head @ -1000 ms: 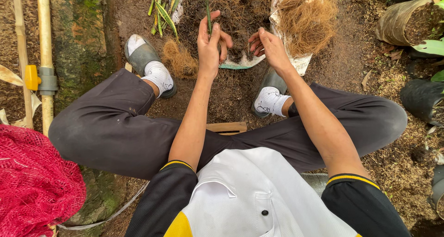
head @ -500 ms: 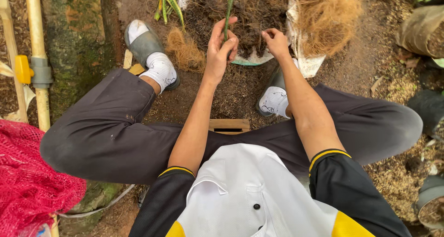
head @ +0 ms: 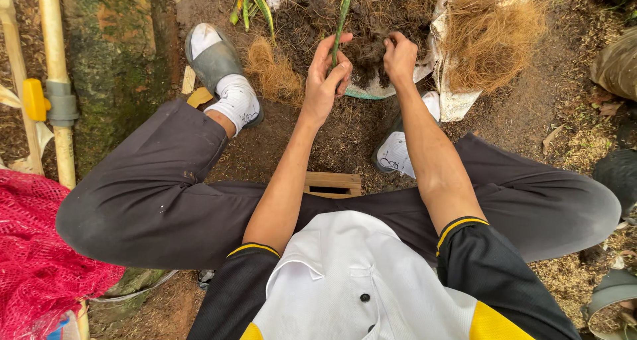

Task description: The person sits on the ground and handles a snake plant seedling, pulling apart and shaping a mass of coconut coir fiber around the root ball. They press and mold the coir and soil around the roots, turning the plant as they work the material into place.

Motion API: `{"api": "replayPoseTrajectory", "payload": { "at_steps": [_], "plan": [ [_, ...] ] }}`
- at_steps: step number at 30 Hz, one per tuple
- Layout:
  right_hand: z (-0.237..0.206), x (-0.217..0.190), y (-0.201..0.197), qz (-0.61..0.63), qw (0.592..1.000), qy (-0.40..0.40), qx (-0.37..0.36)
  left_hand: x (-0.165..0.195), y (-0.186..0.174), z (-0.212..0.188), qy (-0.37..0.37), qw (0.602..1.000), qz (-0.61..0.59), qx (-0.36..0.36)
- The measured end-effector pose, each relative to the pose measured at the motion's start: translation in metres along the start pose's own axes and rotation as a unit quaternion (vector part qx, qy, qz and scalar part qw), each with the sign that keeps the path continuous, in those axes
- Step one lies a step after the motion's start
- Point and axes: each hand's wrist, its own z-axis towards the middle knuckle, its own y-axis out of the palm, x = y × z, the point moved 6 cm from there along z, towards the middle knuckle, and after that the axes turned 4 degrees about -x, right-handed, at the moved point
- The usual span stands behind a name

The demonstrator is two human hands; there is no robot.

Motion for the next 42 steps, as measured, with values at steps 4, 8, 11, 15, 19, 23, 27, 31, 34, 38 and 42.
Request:
{"api": "replayPoseTrajectory", "payload": {
  "at_steps": [4, 8, 11, 15, 19, 23, 27, 31, 34, 38, 42],
  "plan": [
    [0.008, 0.003, -0.004, 0.016, 0.995, 0.077, -0.058, 0.000, 0.005, 0.002, -0.012, 0.999, 0.038, 0.004],
    [0.013, -0.005, -0.016, 0.032, 0.996, 0.067, -0.054, 0.003, 0.010, 0.003, -0.013, 1.000, 0.024, -0.002],
    [0.016, -0.013, -0.025, 0.028, 0.999, 0.018, -0.036, 0.006, 0.013, 0.002, -0.013, 1.000, 0.026, -0.008],
    [0.019, -0.027, -0.041, 0.025, 0.997, -0.071, -0.004, 0.012, 0.017, 0.002, -0.007, 1.000, 0.026, -0.010],
    [0.023, -0.022, -0.038, 0.178, 0.977, 0.023, -0.112, 0.016, 0.020, 0.003, -0.006, 1.000, 0.026, -0.012],
    [0.020, -0.024, -0.050, 0.106, 0.994, -0.020, -0.024, 0.020, 0.023, 0.004, 0.011, 0.999, 0.036, -0.019],
    [0.013, -0.008, -0.030, 0.159, 0.983, 0.050, -0.081, 0.020, 0.018, 0.003, 0.008, 0.999, 0.048, -0.012],
    [-0.010, 0.011, -0.002, 0.065, 0.977, 0.140, -0.148, 0.018, 0.013, 0.001, 0.004, 0.999, 0.040, -0.005],
    [-0.031, -0.003, 0.017, -0.009, 0.988, -0.032, -0.151, 0.014, 0.009, 0.001, 0.000, 0.999, 0.040, 0.001],
    [-0.072, -0.018, 0.028, -0.159, 0.954, -0.251, -0.034, 0.008, 0.002, -0.001, -0.008, 0.999, 0.042, 0.009],
    [-0.063, -0.008, 0.030, -0.101, 0.970, -0.216, -0.045, 0.004, -0.003, -0.002, -0.017, 0.999, 0.047, 0.013]
  ]
}}
